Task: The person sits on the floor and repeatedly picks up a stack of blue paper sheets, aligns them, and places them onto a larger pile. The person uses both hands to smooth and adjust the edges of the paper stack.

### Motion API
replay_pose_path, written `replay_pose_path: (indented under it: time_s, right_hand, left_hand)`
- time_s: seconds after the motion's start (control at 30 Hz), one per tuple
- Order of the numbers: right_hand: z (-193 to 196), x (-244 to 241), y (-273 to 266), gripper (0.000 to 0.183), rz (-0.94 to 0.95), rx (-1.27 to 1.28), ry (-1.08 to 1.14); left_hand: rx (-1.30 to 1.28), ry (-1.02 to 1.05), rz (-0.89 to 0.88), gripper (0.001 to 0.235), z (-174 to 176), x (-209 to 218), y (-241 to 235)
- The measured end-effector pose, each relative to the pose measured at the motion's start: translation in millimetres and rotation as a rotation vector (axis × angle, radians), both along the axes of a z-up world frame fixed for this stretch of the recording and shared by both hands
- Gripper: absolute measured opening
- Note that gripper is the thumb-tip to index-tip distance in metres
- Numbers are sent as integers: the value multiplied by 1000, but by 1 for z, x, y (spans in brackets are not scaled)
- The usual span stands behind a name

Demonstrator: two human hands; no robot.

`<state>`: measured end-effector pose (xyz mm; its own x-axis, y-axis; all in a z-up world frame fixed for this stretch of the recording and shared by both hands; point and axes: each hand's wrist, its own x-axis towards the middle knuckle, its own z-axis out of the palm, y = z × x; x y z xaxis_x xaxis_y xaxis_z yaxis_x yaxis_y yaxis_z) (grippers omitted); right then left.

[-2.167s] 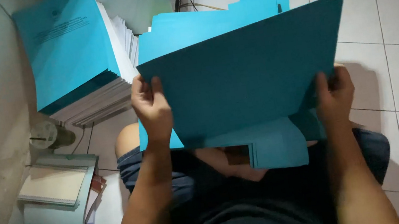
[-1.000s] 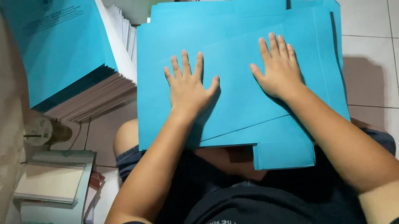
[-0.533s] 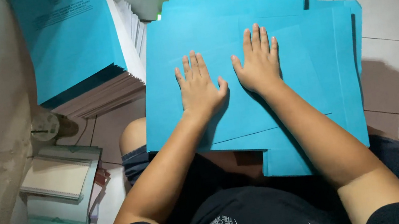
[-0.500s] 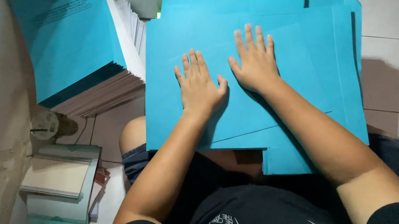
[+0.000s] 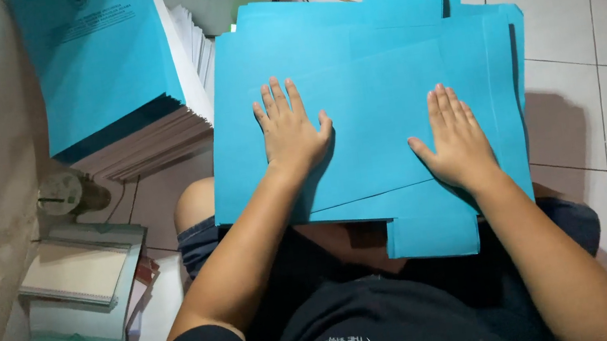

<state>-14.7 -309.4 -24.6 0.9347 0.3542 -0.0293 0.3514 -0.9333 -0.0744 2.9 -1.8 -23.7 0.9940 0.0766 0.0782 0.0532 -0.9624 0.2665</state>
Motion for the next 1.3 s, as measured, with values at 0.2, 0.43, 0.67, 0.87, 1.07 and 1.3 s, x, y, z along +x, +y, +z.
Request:
replay_pose_path:
  time_s: [0.2,0.43,0.67,0.87,1.07,1.3]
  right_hand:
    - [5,-3,1,93,-17,44,14]
    - [5,-4,2,95,-38,48,38]
    - [6,30,-9,95,-25,-1,79]
    - [-7,94,44,94,-50,65,67]
    - [-20,113,90,66,257,64,-59]
    - [12,74,19,72,-44,69,74]
  left_hand:
    - [-48,-33,-135,77,10,-72,-21]
    - [-59,-122,-72,73,-20,-109,-2]
    - [7,101,88,98,-12,6,22]
    - [80,14,13,91,-32,49,-26]
    - [50,-116,-265,66,-43,56,-46]
    - [54,-181,-55,69,-37,10,17]
